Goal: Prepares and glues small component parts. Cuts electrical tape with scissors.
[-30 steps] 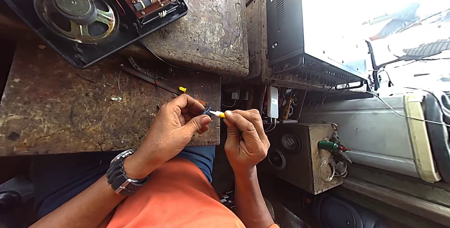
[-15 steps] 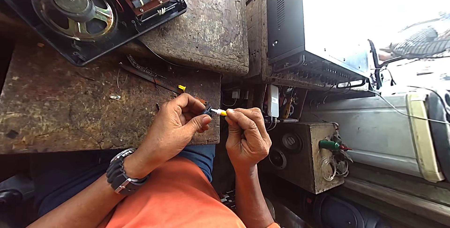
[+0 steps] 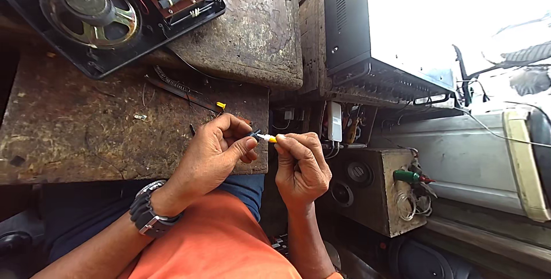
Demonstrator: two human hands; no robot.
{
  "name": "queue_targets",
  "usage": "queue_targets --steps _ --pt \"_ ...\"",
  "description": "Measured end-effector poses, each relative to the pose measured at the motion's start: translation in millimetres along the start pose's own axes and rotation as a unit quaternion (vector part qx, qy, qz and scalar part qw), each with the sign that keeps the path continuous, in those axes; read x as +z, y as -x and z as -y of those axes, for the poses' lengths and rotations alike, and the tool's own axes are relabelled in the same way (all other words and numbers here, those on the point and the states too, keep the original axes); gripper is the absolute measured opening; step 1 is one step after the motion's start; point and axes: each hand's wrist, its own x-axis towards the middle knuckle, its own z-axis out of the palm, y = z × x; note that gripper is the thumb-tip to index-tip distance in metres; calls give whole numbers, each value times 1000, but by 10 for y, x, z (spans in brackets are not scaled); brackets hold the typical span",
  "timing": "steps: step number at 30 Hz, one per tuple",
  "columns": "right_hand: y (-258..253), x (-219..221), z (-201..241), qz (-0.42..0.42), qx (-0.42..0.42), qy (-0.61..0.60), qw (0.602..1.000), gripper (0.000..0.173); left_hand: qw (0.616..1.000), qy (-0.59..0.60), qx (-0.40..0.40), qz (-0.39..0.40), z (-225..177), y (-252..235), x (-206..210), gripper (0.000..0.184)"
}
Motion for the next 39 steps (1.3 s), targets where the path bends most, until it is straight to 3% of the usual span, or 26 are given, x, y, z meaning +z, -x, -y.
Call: queue_targets --steps 9,39 --pt "79 -35 15 -16 -1 -13 1000 12 1000 11 -8 8 -50 82 61 14" --pt "272 -10 97 -31 19 -55 998 12 991 -120 64 14 -84 226 -33 23"
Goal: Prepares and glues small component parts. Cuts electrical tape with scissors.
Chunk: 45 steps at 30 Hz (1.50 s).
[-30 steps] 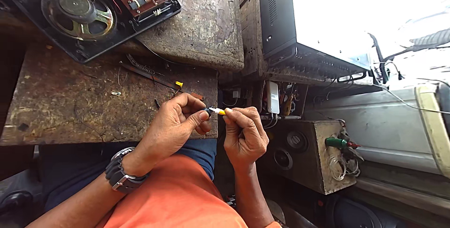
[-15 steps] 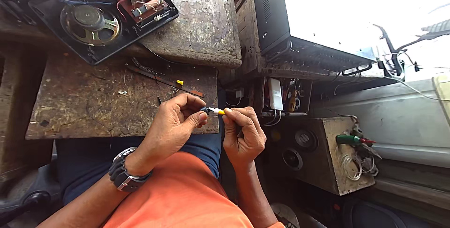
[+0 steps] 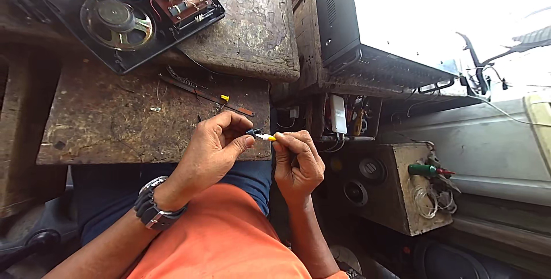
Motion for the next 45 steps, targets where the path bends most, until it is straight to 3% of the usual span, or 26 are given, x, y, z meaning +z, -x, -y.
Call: queue_targets --steps 11,24,32,37,41,45 --pt "-56 33 9 11 -1 2 1000 11 1000 11 -14 2 -1 10 -33 20" --pt "-114 99 22 22 2 6 1000 11 999 -32 25 9 3 35 -127 24" --pt "-201 220 2 58 163 -130 976 17 990 -104 82 -49 -116 195 -602 31" --pt "-197 500 -117 47 206 -175 962 17 949 -283 99 -98 16 159 -787 25" --pt "-163 562 -187 22 207 -172 963 18 881 -455 113 -64 83 -28 -722 20" --pt "-102 525 -195 8 221 -180 958 19 856 -504 117 -21 65 -255 -626 22"
